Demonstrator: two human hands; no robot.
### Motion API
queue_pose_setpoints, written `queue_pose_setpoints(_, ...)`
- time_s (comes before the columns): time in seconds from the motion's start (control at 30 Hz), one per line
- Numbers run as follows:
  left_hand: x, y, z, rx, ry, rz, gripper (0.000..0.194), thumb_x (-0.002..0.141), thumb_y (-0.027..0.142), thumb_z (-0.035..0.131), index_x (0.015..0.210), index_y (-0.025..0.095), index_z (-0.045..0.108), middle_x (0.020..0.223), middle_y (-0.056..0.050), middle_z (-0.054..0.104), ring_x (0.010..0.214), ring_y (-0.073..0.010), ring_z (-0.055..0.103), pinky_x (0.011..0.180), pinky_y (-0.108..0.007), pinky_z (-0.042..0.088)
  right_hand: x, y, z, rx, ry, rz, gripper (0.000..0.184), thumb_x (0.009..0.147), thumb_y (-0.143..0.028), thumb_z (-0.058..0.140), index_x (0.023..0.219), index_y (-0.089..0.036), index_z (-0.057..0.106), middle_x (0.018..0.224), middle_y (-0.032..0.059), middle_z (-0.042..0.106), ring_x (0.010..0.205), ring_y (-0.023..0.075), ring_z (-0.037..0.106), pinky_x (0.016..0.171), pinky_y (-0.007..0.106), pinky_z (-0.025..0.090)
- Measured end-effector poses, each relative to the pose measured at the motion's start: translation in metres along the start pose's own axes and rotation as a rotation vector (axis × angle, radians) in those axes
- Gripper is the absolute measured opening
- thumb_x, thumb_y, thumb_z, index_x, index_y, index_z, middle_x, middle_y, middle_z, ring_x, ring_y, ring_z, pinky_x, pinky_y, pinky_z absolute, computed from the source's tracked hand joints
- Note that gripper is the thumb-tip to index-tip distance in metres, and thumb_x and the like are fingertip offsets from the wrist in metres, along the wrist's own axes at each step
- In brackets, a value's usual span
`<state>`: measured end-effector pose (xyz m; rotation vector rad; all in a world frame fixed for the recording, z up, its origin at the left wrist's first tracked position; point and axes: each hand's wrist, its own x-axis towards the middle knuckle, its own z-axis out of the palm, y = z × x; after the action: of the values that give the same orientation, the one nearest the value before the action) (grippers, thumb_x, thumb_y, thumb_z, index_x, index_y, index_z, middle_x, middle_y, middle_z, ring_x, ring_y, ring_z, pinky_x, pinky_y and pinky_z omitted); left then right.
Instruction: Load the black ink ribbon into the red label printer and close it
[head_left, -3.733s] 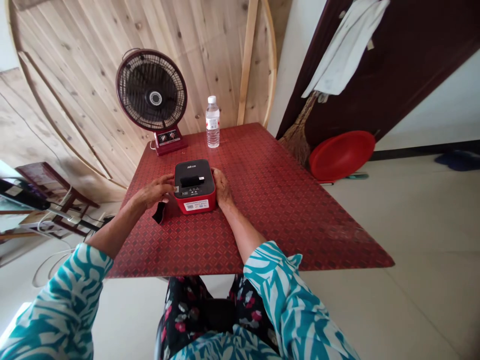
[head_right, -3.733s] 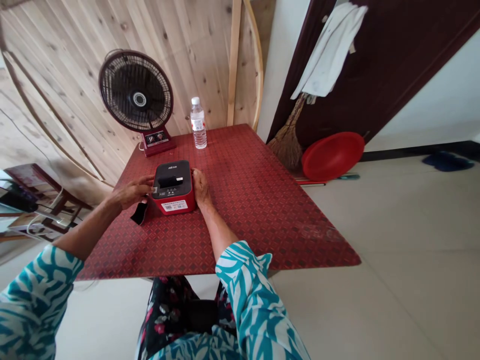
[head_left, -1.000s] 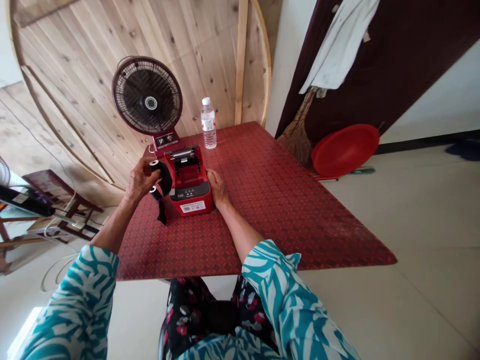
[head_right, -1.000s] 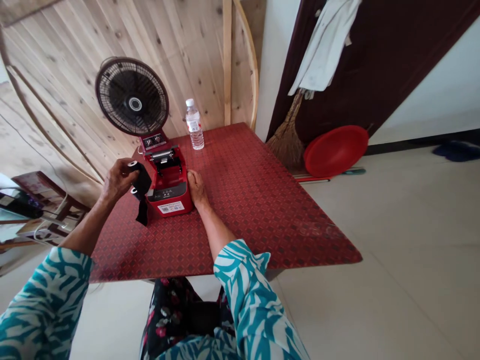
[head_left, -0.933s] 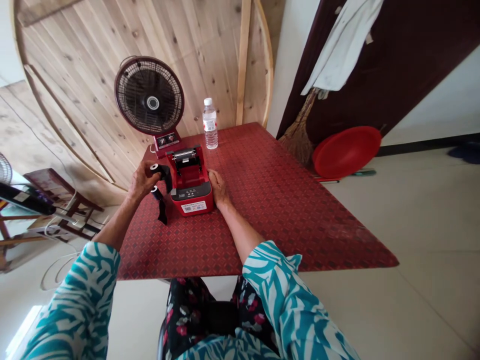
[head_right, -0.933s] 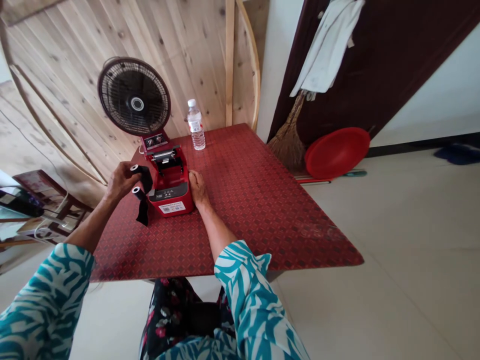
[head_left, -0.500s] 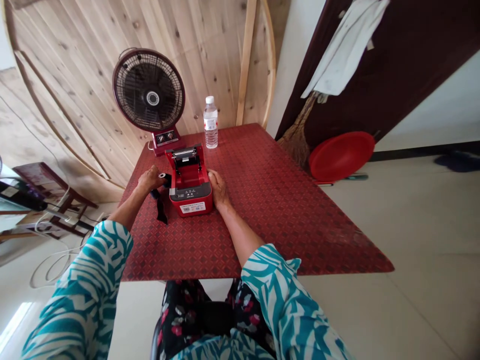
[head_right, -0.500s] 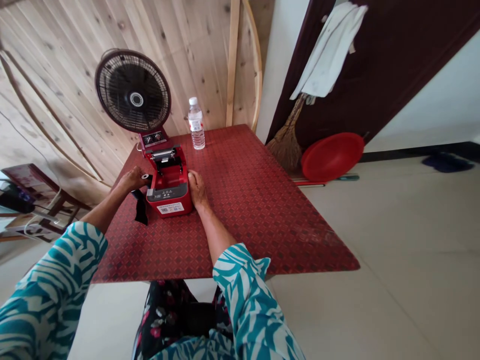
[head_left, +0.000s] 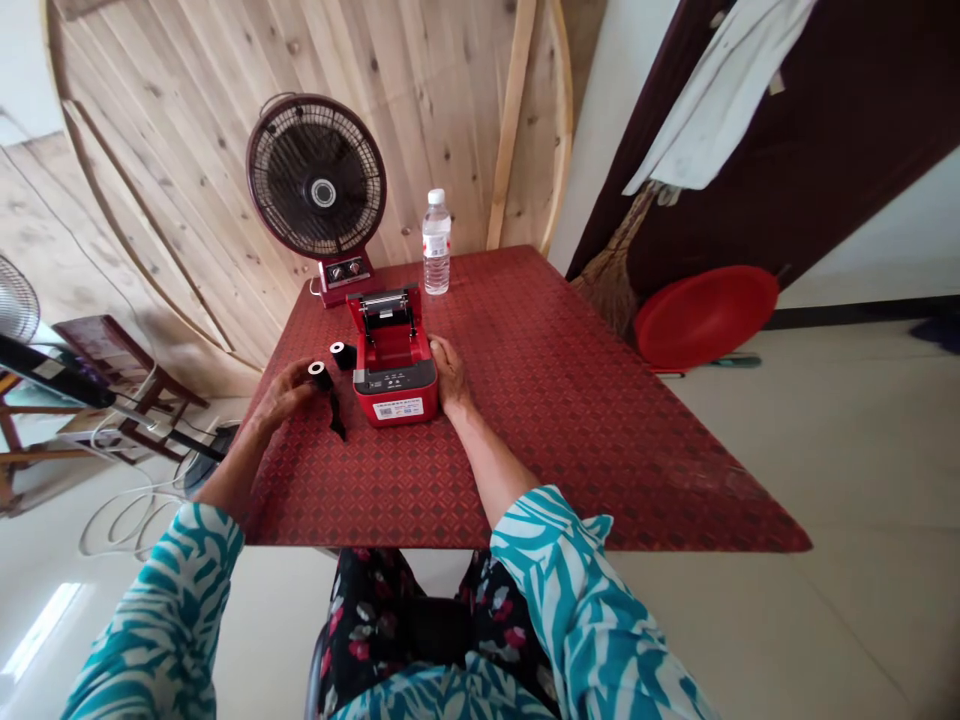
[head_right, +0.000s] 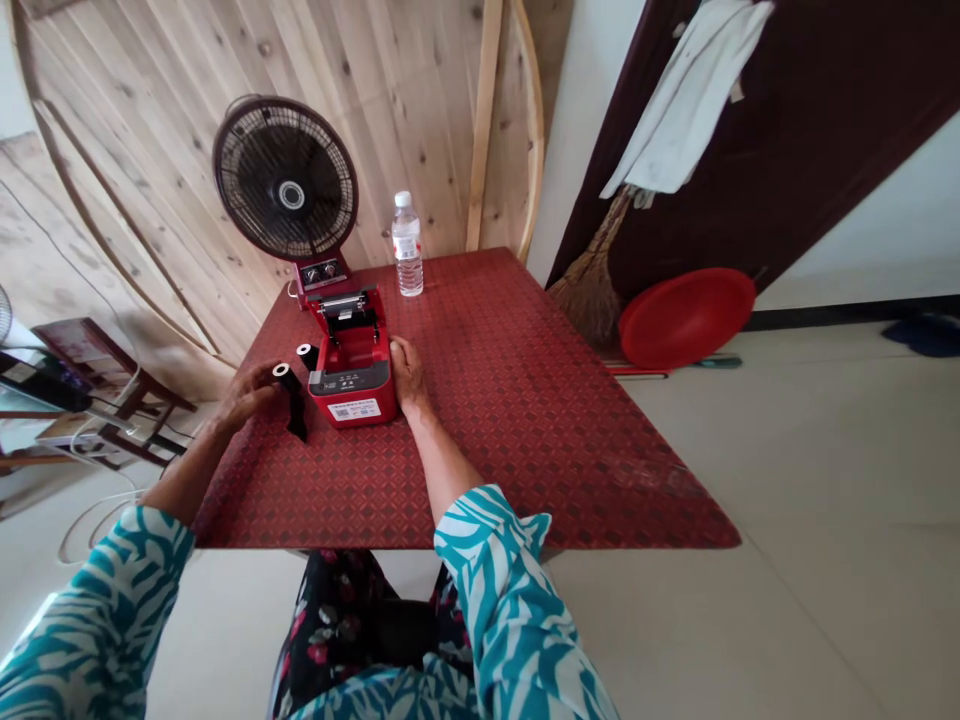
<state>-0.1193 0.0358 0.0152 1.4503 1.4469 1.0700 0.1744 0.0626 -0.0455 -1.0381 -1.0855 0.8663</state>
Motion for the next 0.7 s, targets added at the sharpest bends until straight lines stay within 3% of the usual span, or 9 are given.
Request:
queue_pose_setpoints(0.17, -0.001, -0.01, 0.011, 0.138, 0.038, 0.043, 0.05, 0.061, 0.043, 0.078, 0.102, 0.017, 0.063, 0.099, -0.007, 0.072, 0.098, -0.0246, 0.067, 0.085, -0.033, 0.053, -0.001, -0.001, 0.001, 0.005, 0.012, 0.008, 0.051, 0.085, -0.061, 0.047, 0.109, -0.022, 0.069, 0.121, 0.0103, 0.071, 0.118, 0.0253, 0.062, 0.108, 0.046, 0.044)
queue_pose_setpoints(0.33, 0.0, -0.006, 0.008, -0.032, 0.061, 0.166, 0.058, 0.06, 0.049, 0.083, 0.105, 0.017, 0.064, 0.099, -0.007, 0.072, 0.095, -0.0225, 0.068, 0.087, -0.035, 0.054, 0.001, 0.003, 0.0, 0.014, 0.011, -0.009, 0.047, 0.084, -0.062, 0.049, 0.107, -0.026, 0.069, 0.118, 0.0053, 0.073, 0.116, 0.0225, 0.062, 0.107, 0.042, 0.044)
queue_pose_setpoints(0.5, 0.004, 0.046, 0.02, -0.06, -0.034, 0.43, 0.054, 0.067, 0.047, 0.083, 0.112, 0.02, 0.068, 0.103, -0.007, 0.073, 0.097, -0.0228, 0.069, 0.09, -0.036, 0.055, 0.002, 0.005, 0.001, 0.018, 0.012, -0.023, 0.05, 0.085, -0.062, 0.048, 0.108, -0.023, 0.07, 0.12, 0.0074, 0.072, 0.116, 0.0224, 0.062, 0.108, 0.042, 0.044)
queue_pose_setpoints(0.6, 0.012, 0.081, 0.039, 0.222, -0.17, 0.589, 0.046, 0.072, 0.042, 0.079, 0.113, 0.022, 0.072, 0.106, -0.007, 0.073, 0.096, -0.0231, 0.069, 0.091, -0.037, 0.055, 0.003, 0.007, 0.003, 0.029, 0.022, -0.027, 0.048, 0.085, -0.062, 0.048, 0.107, -0.024, 0.07, 0.118, 0.0061, 0.072, 0.116, 0.0214, 0.062, 0.109, 0.042, 0.044)
queue_pose_setpoints(0.7, 0.021, 0.1, 0.06, 0.512, -0.278, 0.639, 0.038, 0.076, 0.033, 0.074, 0.113, 0.025, 0.073, 0.107, -0.004, 0.075, 0.091, -0.0217, 0.07, 0.088, -0.036, 0.055, 0.005, 0.008, 0.004, 0.03, 0.014, -0.029, 0.044, 0.086, -0.06, 0.049, 0.105, -0.026, 0.07, 0.116, 0.0049, 0.073, 0.114, 0.0211, 0.063, 0.108, 0.042, 0.044)
